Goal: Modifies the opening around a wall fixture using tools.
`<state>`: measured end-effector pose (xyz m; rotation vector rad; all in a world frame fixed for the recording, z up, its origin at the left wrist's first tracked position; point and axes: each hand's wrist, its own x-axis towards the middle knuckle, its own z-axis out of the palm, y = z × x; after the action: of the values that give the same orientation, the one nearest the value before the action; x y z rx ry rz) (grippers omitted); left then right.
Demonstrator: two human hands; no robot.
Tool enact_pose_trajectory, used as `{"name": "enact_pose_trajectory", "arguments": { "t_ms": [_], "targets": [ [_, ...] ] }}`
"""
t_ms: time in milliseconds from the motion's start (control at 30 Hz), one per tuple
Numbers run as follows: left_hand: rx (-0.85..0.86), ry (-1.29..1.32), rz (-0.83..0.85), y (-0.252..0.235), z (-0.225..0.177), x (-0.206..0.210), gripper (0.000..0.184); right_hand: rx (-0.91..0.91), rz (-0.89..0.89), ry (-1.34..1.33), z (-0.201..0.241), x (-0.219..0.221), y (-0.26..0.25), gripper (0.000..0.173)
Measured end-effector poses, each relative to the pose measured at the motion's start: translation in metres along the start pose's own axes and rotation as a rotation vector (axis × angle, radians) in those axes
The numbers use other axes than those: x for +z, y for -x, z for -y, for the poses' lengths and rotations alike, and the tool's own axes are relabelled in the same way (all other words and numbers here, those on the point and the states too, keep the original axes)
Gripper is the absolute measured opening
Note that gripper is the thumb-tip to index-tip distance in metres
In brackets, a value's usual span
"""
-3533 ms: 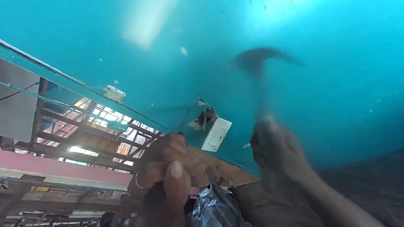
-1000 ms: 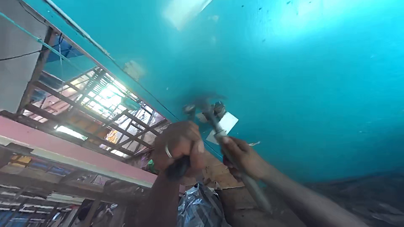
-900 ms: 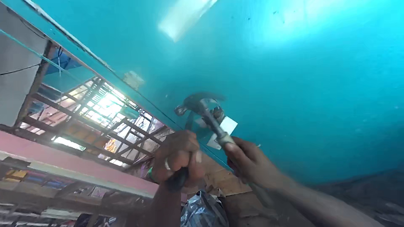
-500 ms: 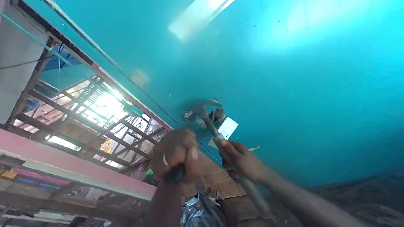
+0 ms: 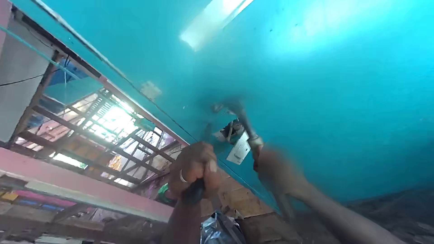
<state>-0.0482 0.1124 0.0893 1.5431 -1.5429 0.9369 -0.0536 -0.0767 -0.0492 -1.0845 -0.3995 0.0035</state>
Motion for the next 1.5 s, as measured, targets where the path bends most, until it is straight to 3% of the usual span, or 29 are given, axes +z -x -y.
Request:
{"name": "enact_pose_trajectory", "arguments": {
  "t_ms": [133, 200, 300, 333, 433, 500, 567, 700, 833, 900, 967, 1067, 1200, 1267, 1400, 1467, 1500],
  "targets": [
    [0.0, -0.011, -0.089, 0.003, 0.001, 0.002, 0.028, -0.371, -0.218, -0.311, -0.006, 0.005, 0.007, 0.061],
    [0.01, -0.017, -0.102, 0.004, 0.003, 0.003, 0.029, -0.274, -0.258, -0.386, -0.03, 0.022, 0.01, 0.064],
    [0.003, -0.043, -0.116, 0.004, 0.003, 0.005, 0.027, 0.201, -0.026, -0.113, -0.033, 0.021, 0.006, 0.056],
    [-0.016, -0.035, -0.102, 0.004, 0.0, 0.002, 0.027, 0.275, 0.011, -0.098, -0.033, 0.019, 0.009, 0.054],
    [-0.014, -0.001, -0.034, 0.003, -0.001, 0.001, 0.027, 0.113, -0.078, -0.1, -0.029, 0.006, 0.022, 0.061],
    [-0.025, 0.007, 0.005, 0.006, -0.002, -0.001, 0.027, -0.086, -0.198, -0.208, -0.026, 0.011, 0.024, 0.066],
    [-0.035, 0.005, 0.024, 0.008, -0.004, -0.005, 0.026, -0.173, -0.265, -0.281, -0.035, 0.025, 0.015, 0.066],
    [0.026, -0.014, 0.017, 0.008, 0.001, 0.0, 0.025, 0.239, 0.004, -0.067, -0.039, 0.03, -0.001, 0.056],
    [0.02, 0.005, 0.02, 0.01, -0.001, -0.004, 0.025, 0.131, -0.067, 0.026, -0.021, 0.005, 0.011, 0.057],
    [0.028, 0.004, 0.02, 0.011, 0.0, -0.007, 0.024, 0.024, -0.162, -0.065, -0.02, 0.015, 0.012, 0.062],
    [0.033, 0.0, 0.021, 0.014, -0.001, -0.007, 0.024, 0.067, -0.136, -0.065, -0.029, 0.028, 0.007, 0.06],
    [-0.007, 0.011, -0.077, 0.014, -0.002, -0.012, 0.026, 0.337, 0.054, 0.017, -0.017, 0.018, 0.0, 0.053],
    [-0.094, 0.1, -0.224, 0.026, -0.003, -0.043, 0.028, 0.14, -0.007, 0.045, -0.004, -0.002, 0.025, 0.059],
    [-0.163, 0.216, -0.415, 0.051, 0.007, -0.072, 0.03, 0.053, -0.07, -0.033, -0.001, -0.005, 0.038, 0.067],
    [-0.1, 0.487, -0.787, 0.092, 0.043, -0.101, 0.039, 0.072, -0.145, -0.133, 0.007, -0.016, 0.058, 0.069],
    [-0.106, 0.479, -0.82, 0.081, 0.03, -0.089, 0.04, 0.12, -0.202, -0.095, 0.012, -0.024, 0.072, 0.067],
    [-0.123, 0.427, -0.754, 0.073, 0.007, -0.076, 0.039, 0.155, -0.24, -0.06, 0.016, -0.027, 0.082, 0.065]
  ]
}}
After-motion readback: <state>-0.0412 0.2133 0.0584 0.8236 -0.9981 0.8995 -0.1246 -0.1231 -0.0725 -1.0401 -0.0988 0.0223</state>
